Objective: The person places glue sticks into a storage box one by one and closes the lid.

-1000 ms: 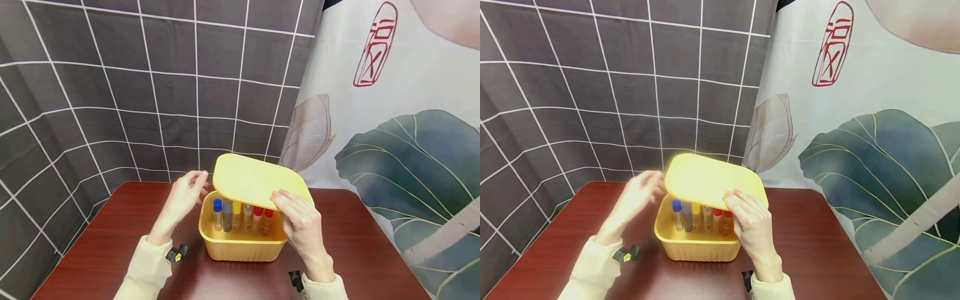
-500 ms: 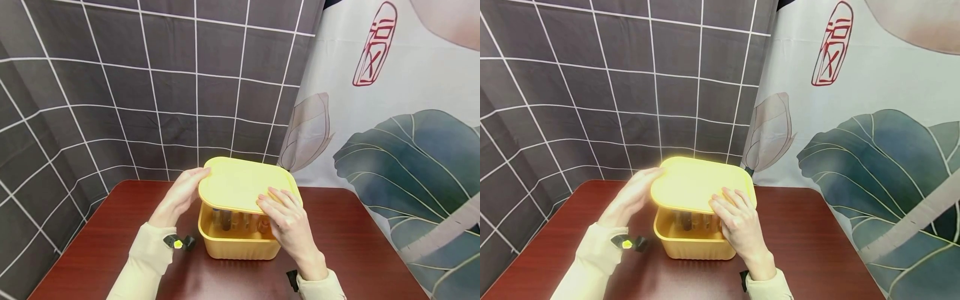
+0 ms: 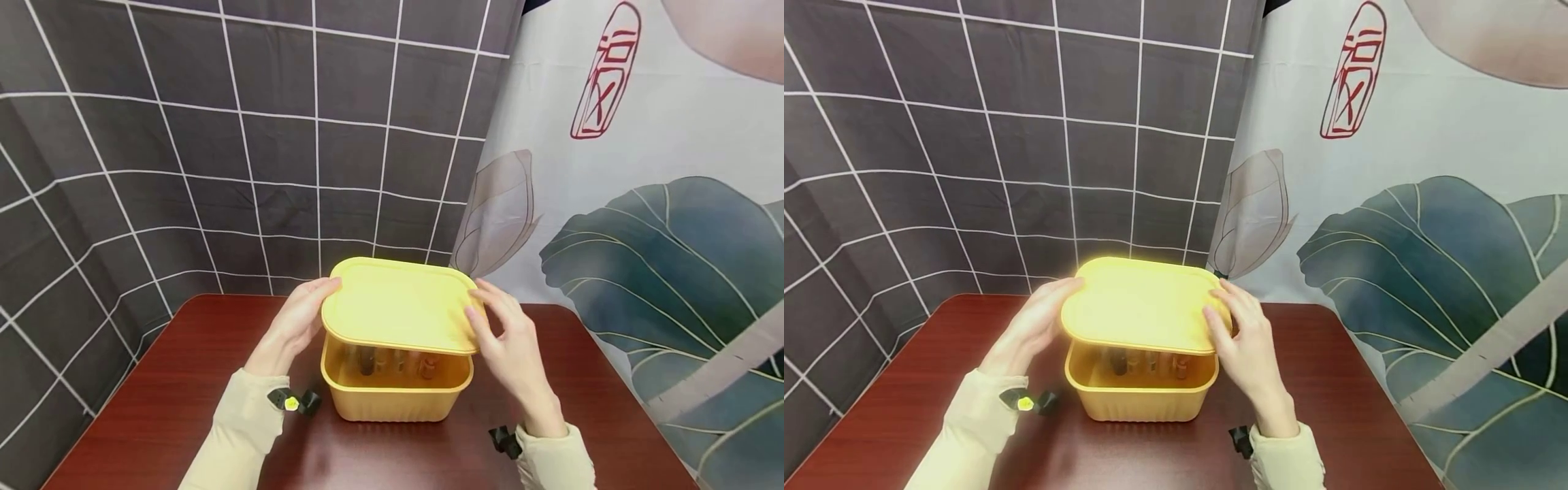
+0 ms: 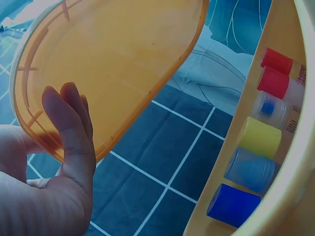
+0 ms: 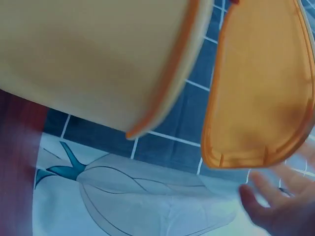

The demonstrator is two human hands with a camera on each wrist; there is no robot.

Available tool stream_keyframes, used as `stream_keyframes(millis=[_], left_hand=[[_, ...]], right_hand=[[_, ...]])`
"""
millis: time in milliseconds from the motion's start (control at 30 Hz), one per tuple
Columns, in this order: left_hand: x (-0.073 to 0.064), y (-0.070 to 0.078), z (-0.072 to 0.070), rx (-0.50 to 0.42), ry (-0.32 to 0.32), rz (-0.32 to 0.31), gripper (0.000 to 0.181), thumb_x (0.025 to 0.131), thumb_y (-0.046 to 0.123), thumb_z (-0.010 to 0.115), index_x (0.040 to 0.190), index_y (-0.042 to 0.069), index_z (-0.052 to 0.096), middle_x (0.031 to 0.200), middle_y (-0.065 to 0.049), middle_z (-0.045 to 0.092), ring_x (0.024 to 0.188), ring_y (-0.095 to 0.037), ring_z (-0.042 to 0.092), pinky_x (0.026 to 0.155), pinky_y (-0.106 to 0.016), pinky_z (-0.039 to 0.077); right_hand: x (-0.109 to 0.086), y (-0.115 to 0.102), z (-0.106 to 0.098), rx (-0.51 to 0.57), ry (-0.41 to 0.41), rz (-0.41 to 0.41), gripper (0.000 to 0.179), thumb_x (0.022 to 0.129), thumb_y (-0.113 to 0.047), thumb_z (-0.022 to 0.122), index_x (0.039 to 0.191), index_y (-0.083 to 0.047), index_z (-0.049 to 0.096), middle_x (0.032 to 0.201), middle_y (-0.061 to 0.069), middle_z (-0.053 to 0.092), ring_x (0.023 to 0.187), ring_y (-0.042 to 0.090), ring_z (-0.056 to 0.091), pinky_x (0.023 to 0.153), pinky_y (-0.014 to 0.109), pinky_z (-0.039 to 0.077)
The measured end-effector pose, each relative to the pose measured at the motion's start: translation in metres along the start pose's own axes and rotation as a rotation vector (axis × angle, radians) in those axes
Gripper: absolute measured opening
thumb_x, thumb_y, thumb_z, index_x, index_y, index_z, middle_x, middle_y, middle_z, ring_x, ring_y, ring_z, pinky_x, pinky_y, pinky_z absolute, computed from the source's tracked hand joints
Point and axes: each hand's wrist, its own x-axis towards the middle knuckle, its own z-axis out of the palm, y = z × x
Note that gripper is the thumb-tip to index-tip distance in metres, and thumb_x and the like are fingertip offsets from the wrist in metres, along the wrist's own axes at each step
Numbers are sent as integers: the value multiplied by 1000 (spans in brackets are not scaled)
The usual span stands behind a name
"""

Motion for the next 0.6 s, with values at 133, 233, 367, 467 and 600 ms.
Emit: stream_keyframes(millis=[133,233,367,467,600], left_hand=[[-2,0,1,5,3,0,40,102,15,49,128,-15,47,93,-5,70,86,-14,69,81,-28,54],[-3,0,1,7,7,2,40,102,16,50,128,-15,47,94,-6,70,86,-14,69,81,-28,54],[-4,-1,1,1,13,9,39,102,16,50,127,-14,48,93,-6,69,86,-14,69,81,-28,55],[-4,-2,3,-8,31,13,35,102,15,51,124,-12,51,92,-6,70,84,-15,70,80,-29,55],[-6,-4,4,44,97,30,34,100,14,55,123,-11,55,94,-10,70,84,-16,70,79,-29,55]], right_hand=[[9,6,-8,-14,-54,298,41,98,-32,59,130,-6,60,123,12,65,111,26,61,92,40,48],[15,11,-11,5,-128,449,48,100,-39,53,132,-4,57,117,18,67,104,30,64,87,45,51],[19,16,-12,48,-203,543,47,100,-38,53,126,0,62,106,17,70,93,27,66,81,34,52],[19,17,-10,68,-228,562,43,99,-35,57,123,0,65,101,13,72,87,22,67,75,24,52],[16,15,-5,43,-224,550,39,97,-31,60,121,0,65,100,12,73,87,22,69,74,26,54]])
